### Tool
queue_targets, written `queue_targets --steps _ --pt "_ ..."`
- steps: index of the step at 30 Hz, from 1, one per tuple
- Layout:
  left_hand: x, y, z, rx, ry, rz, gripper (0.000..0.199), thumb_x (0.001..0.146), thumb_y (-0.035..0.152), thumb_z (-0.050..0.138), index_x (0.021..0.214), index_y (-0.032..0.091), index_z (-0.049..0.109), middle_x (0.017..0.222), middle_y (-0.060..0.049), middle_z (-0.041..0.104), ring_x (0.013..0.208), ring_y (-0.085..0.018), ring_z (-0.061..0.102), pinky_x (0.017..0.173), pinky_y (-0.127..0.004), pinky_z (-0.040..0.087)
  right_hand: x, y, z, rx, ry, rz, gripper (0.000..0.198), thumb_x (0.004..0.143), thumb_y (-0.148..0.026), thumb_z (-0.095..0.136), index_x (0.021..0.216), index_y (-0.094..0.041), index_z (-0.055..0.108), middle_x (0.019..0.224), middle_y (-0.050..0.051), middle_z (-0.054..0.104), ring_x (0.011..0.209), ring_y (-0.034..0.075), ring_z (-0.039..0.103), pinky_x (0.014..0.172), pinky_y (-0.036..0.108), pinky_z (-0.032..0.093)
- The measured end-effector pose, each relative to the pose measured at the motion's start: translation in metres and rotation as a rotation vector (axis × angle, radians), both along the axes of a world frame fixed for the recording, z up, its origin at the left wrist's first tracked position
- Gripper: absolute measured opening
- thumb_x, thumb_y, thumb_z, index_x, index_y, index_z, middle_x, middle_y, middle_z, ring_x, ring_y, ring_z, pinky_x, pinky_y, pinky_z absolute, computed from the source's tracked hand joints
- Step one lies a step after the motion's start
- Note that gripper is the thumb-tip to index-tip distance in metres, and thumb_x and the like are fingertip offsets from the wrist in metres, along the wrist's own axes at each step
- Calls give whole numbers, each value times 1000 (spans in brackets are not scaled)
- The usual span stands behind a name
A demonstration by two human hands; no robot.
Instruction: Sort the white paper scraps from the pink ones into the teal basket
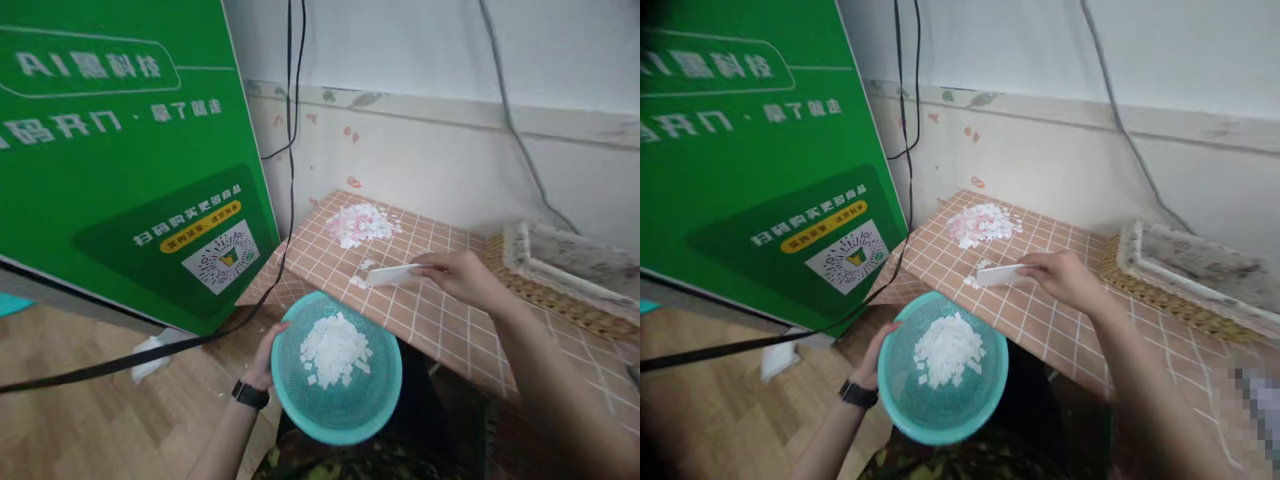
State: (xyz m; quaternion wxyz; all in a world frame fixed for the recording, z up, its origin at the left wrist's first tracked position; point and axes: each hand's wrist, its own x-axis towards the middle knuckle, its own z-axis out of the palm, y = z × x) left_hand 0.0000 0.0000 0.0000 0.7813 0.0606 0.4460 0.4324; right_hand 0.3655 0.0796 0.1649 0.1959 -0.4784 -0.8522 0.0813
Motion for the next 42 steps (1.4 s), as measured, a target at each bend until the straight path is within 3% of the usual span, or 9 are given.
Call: queue_targets --steps 6,11,22,26,32,38,42 --pt "3 5 2 -12 -37 0 14 74 25 61 76 12 64 62 -4 71 55 -17 64 60 -30 54 -11 -3 -2 88 84 -103 21 86 -34 52 92 -22 68 82 1 71 64 13 63 57 25 44" --pt "1 2 0 -8 -38 -33 19 75 29 61 79 11 65 67 -7 72 59 -19 66 64 -33 54 -31 -5 -12 134 9 -36 20 87 -30 50 94 -24 67 78 0 71 63 13 62 57 25 44" --pt "7 4 9 -14 -54 -33 18 76 27 59 73 10 65 63 -6 72 55 -17 65 59 -29 53 7 -22 -3 85 -2 -81 21 86 -32 52 93 -25 70 84 2 72 69 16 66 61 27 48" --pt "6 3 9 -13 -47 -30 17 76 27 59 73 10 65 63 -7 72 56 -18 65 61 -30 53 -4 -25 -13 170 73 -114 20 86 -31 53 94 -24 69 86 2 72 72 16 66 63 26 49" --pt "5 2 8 -24 -34 -23 17 75 27 60 76 11 65 64 -6 72 57 -18 65 62 -31 53 -22 -29 -17 213 1 -9 21 88 -24 48 94 -22 68 78 2 72 61 13 64 56 25 46" --pt "5 3 5 -22 -51 -39 19 75 28 60 77 10 66 65 -7 72 58 -18 65 63 -31 53 1 -35 -7 214 -116 -140 22 86 -30 49 94 -23 69 72 2 71 55 16 63 50 26 43" --pt "7 3 5 -10 -49 -44 19 75 28 60 77 10 66 65 -6 72 57 -18 65 62 -30 53 0 -34 -9 234 -47 -178 23 87 -32 50 95 -24 69 80 3 72 61 16 65 55 26 46"
